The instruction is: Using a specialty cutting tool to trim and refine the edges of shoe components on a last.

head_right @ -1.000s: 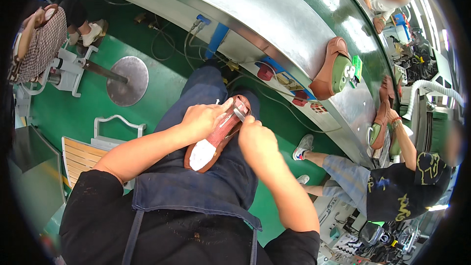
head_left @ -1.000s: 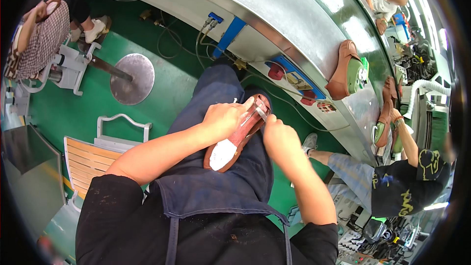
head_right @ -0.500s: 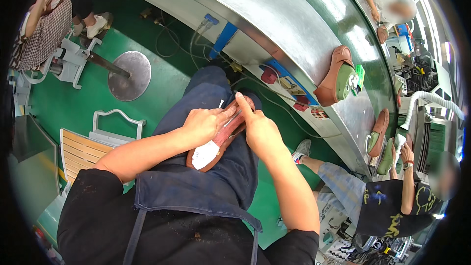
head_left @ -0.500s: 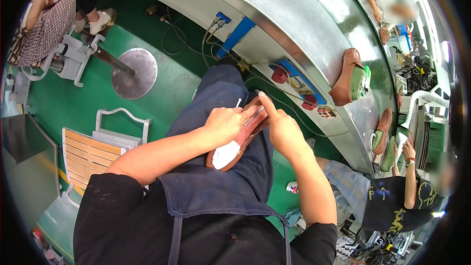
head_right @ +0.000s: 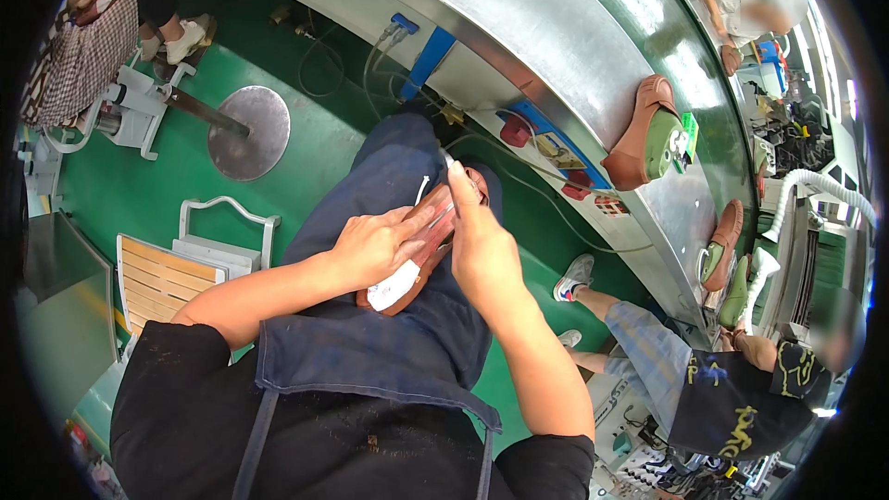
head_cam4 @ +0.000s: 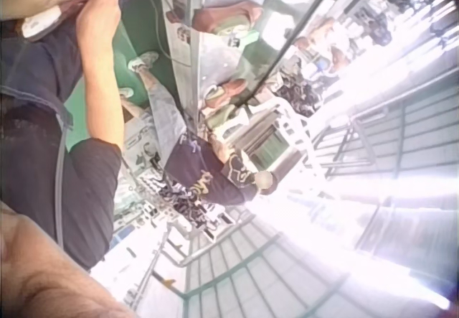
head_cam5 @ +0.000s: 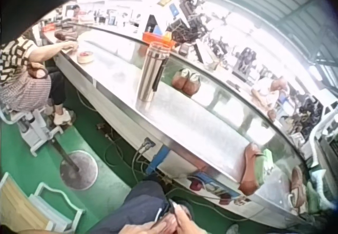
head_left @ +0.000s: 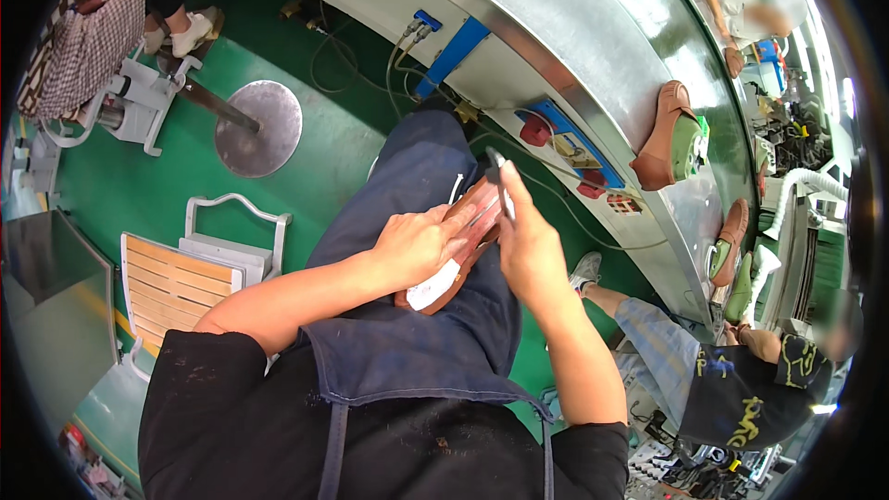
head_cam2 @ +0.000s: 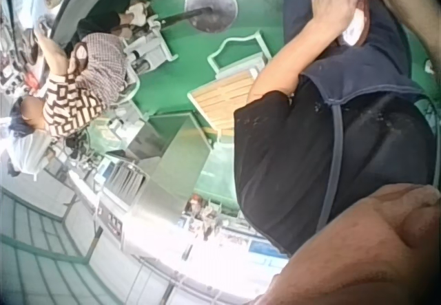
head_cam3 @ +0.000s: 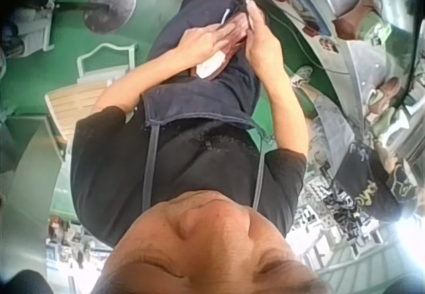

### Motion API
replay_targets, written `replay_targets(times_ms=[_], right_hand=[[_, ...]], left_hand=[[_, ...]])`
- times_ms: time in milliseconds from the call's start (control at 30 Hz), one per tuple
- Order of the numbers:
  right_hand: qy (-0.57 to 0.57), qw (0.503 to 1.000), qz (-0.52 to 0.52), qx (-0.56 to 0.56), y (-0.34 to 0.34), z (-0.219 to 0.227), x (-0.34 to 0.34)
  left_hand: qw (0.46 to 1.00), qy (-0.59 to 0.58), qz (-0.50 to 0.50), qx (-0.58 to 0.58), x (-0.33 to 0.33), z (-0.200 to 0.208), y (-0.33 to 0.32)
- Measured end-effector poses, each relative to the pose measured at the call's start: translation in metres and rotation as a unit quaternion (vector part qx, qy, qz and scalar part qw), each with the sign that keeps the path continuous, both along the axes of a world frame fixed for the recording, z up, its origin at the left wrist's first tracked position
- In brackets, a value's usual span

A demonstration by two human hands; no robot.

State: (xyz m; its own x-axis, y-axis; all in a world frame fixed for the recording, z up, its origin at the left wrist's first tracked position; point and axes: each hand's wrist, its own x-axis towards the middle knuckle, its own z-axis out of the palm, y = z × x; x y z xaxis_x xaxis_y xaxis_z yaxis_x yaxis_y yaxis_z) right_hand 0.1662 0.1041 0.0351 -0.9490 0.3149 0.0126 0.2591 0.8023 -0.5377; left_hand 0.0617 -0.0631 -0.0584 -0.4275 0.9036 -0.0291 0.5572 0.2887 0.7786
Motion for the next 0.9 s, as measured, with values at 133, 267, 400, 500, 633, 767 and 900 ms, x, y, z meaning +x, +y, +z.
replay_targets(times_ms=[133,267,400,500,633,767,900], right_hand=[[-0.155,0.986,0.043,0.036,0.005,-0.004,0.009],[-0.071,0.997,0.033,0.008,-0.008,0.006,0.004],[-0.170,0.985,0.029,0.028,-0.012,-0.006,0.014],[-0.107,0.993,0.047,-0.021,-0.009,-0.001,0.010],[-0.137,0.971,-0.092,-0.171,-0.013,0.015,0.015],[-0.214,0.918,-0.116,-0.314,-0.012,0.030,0.020],[-0.276,0.885,-0.110,-0.358,-0.011,0.034,0.027]], left_hand=[[0.999,-0.005,-0.002,0.040,0.004,0.000,-0.011],[0.999,0.005,0.013,0.045,0.006,-0.004,-0.018],[0.992,-0.032,0.057,0.104,0.011,-0.012,-0.019],[0.983,-0.130,0.117,0.060,0.009,0.000,-0.020],[0.987,-0.108,0.112,0.049,0.005,0.001,-0.018],[0.993,-0.065,0.101,0.010,0.000,0.002,-0.013],[0.998,-0.003,0.060,-0.032,-0.003,0.010,-0.010]])
